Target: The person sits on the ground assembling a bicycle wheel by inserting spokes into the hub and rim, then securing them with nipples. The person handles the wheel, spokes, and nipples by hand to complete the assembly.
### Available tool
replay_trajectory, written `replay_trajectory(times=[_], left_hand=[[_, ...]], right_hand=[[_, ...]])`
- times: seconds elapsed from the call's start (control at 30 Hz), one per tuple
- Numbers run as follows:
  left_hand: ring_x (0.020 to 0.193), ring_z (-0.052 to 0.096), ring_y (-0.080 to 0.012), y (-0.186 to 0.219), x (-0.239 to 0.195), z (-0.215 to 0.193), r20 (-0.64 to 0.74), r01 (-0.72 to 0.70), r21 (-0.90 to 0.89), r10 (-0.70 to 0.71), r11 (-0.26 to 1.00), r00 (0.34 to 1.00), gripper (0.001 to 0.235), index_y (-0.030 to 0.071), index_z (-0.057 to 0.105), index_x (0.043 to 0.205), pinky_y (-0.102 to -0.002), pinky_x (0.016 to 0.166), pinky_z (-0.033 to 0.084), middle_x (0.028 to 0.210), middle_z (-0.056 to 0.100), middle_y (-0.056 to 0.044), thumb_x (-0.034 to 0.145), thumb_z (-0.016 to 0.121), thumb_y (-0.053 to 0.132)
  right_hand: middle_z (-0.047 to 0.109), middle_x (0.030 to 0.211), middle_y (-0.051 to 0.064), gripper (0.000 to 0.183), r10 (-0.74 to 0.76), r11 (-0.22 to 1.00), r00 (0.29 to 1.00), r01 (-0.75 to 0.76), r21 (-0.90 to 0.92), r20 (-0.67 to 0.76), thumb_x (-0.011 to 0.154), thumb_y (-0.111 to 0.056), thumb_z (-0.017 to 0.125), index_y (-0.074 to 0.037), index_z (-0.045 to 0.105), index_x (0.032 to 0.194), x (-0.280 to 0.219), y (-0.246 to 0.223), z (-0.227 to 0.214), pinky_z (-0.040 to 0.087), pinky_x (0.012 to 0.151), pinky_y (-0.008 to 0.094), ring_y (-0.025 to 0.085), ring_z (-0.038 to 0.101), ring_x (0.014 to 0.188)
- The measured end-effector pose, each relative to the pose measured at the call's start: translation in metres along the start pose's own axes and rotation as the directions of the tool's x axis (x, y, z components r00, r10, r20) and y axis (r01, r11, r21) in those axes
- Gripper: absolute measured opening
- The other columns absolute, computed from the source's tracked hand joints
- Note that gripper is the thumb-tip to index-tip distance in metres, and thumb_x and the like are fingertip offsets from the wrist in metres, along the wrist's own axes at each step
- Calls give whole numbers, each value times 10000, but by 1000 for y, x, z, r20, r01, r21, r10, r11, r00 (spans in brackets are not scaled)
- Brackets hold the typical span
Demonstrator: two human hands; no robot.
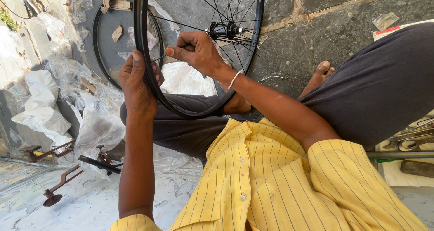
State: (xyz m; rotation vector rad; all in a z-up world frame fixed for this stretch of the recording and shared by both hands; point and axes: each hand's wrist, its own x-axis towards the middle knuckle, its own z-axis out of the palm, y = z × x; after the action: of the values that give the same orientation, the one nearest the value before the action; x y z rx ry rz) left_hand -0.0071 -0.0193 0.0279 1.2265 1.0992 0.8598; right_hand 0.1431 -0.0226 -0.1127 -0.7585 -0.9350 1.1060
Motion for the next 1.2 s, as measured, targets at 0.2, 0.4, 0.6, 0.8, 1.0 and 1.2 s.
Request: replay_trajectory(times=[0.2, 0.4, 0.6, 0.8, 1.0, 1.2], left_hand=[[585, 539, -94, 1, -2, 1, -8, -7, 2, 7, 1000, 1000, 348, 83, 621, 941, -237, 525, 393, 707, 579, -23, 1048, 669, 411], [572, 521, -82, 1, -1, 1, -5, -12, 15, 12, 1000, 1000, 359, 83, 623, 932, -228, 507, 379, 692, 563, -12, 1048, 670, 419], [576, 526, -86, 1, -1, 0, -11, -1, -10, 1, 1000, 1000, 358, 81, 625, 932, -232, 507, 375, 703, 566, -15, 1044, 666, 418], [579, 525, -88, 0, -1, -1, -10, 1, -5, -1, 1000, 1000, 366, 85, 615, 924, -234, 506, 370, 709, 560, -17, 1049, 661, 425], [607, 537, -94, -1, 0, -4, -6, -3, -7, 3, 1000, 1000, 389, 74, 609, 913, -249, 528, 392, 728, 551, -17, 1061, 660, 431], [586, 541, -90, -2, -1, -3, -22, -9, 21, 10, 1000, 1000, 367, 75, 620, 932, -233, 512, 388, 716, 564, -20, 1036, 683, 421]], right_hand=[[476, 503, -63, 438, 2, 1000, 1000, -2, 15, 4, 903, -463, 779, -109, 622, 698, 1, 2, 2, 350, 418, 212, 33, 439, 442], [474, 505, -56, 453, -8, 1000, 1000, 8, 19, 13, 906, -478, 780, -109, 626, 693, 3, 5, 0, 365, 419, 211, 36, 441, 445], [466, 500, -57, 455, -1, 1000, 1000, 1, 11, 9, 901, -482, 780, -107, 631, 690, 2, 4, 0, 348, 419, 211, 37, 434, 443], [479, 497, -57, 451, 4, 1000, 1000, -4, 6, 5, 895, -479, 784, -102, 644, 693, 3, 4, 1, 344, 417, 210, 35, 436, 438], [503, 509, -53, 459, 6, 1000, 1000, -6, 20, 16, 896, -491, 783, -95, 652, 706, 3, 6, 0, 379, 415, 201, 31, 470, 440], [516, 503, -40, 451, -2, 1000, 1000, 2, 0, 6, 889, -485, 780, -87, 660, 714, 4, 8, 2, 400, 409, 203, 41, 492, 433]])
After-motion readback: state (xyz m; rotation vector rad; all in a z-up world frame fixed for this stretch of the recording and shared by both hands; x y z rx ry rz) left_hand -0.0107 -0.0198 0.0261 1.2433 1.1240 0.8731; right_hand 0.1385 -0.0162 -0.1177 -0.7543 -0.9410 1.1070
